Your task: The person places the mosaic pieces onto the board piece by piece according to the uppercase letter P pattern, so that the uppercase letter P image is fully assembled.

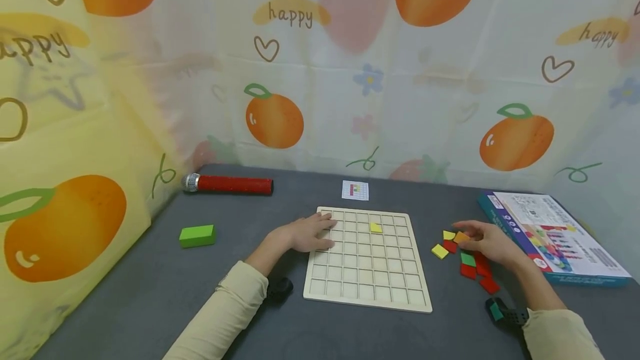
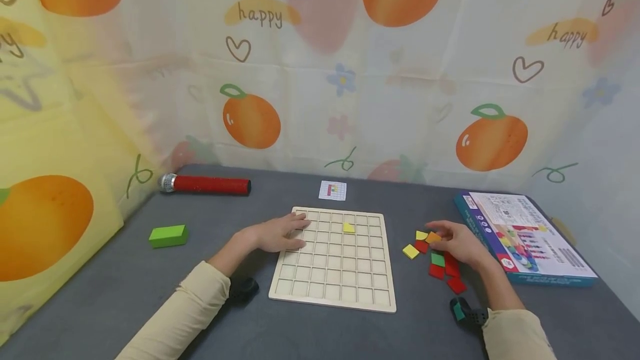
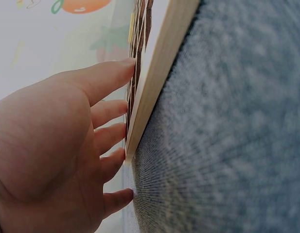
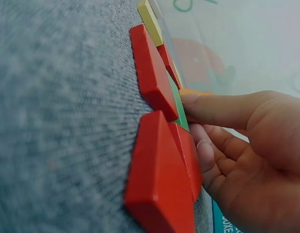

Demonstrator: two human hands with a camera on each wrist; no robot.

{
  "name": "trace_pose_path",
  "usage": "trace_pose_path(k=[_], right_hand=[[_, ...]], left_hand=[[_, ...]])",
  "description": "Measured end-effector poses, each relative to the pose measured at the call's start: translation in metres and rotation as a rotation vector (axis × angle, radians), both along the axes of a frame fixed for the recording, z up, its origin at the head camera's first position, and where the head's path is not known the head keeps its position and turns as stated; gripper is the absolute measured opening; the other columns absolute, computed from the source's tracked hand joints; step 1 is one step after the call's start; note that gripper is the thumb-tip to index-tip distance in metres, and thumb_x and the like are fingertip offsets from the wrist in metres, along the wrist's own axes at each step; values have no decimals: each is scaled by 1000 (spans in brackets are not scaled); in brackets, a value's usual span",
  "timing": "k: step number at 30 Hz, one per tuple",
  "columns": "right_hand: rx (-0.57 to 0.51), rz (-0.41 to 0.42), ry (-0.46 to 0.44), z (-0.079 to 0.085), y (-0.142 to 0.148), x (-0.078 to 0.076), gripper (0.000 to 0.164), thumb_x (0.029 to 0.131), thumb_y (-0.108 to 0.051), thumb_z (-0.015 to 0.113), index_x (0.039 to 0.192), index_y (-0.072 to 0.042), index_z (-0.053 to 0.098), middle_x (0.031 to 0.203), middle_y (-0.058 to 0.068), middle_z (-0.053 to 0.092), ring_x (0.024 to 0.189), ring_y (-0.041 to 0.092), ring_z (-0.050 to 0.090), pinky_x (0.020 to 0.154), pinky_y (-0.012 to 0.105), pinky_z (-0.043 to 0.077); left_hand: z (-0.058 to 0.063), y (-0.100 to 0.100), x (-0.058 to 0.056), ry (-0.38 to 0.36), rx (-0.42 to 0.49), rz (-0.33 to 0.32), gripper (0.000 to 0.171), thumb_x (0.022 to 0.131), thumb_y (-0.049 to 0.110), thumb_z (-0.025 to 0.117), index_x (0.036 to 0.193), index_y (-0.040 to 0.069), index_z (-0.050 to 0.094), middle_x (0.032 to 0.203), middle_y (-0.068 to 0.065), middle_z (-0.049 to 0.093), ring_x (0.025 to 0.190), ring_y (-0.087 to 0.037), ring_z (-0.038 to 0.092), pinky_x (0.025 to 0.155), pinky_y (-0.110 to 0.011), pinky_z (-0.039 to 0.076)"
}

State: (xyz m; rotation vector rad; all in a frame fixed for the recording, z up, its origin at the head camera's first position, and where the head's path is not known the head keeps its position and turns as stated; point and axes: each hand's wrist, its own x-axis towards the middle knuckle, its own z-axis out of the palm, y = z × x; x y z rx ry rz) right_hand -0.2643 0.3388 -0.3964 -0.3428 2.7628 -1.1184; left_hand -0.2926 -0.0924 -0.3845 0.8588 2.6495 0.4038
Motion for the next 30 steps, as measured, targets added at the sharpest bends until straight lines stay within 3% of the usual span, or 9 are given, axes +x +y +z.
trace_pose_path(k=[5,11,16,30], right_hand=[[-16,-20,17,-2,1,0,46,92,-17,65,129,7,52,101,15,58,85,25,51,66,29,47],[-97,-68,4,-1,-1,0,44,94,-15,61,130,8,51,111,21,63,93,28,62,75,27,52],[-158,-89,22,2,-1,0,41,95,-14,60,129,9,51,108,20,63,91,25,64,75,25,52],[-203,-104,-19,11,-14,-13,55,93,-32,64,129,6,51,111,18,63,97,28,62,80,29,52]], left_hand=[[-2,-1,1,-5,-5,8,60,98,38,51,149,12,33,156,-6,22,143,-26,13,111,-50,17],[-1,-2,0,-6,-7,17,60,98,38,51,149,13,34,156,-5,22,143,-25,12,111,-50,17],[0,-2,0,-5,-14,12,60,98,40,50,150,14,32,156,-4,20,144,-24,11,111,-49,15],[-4,1,-2,7,30,2,58,99,36,51,149,12,34,156,-8,22,143,-26,13,111,-52,16]])
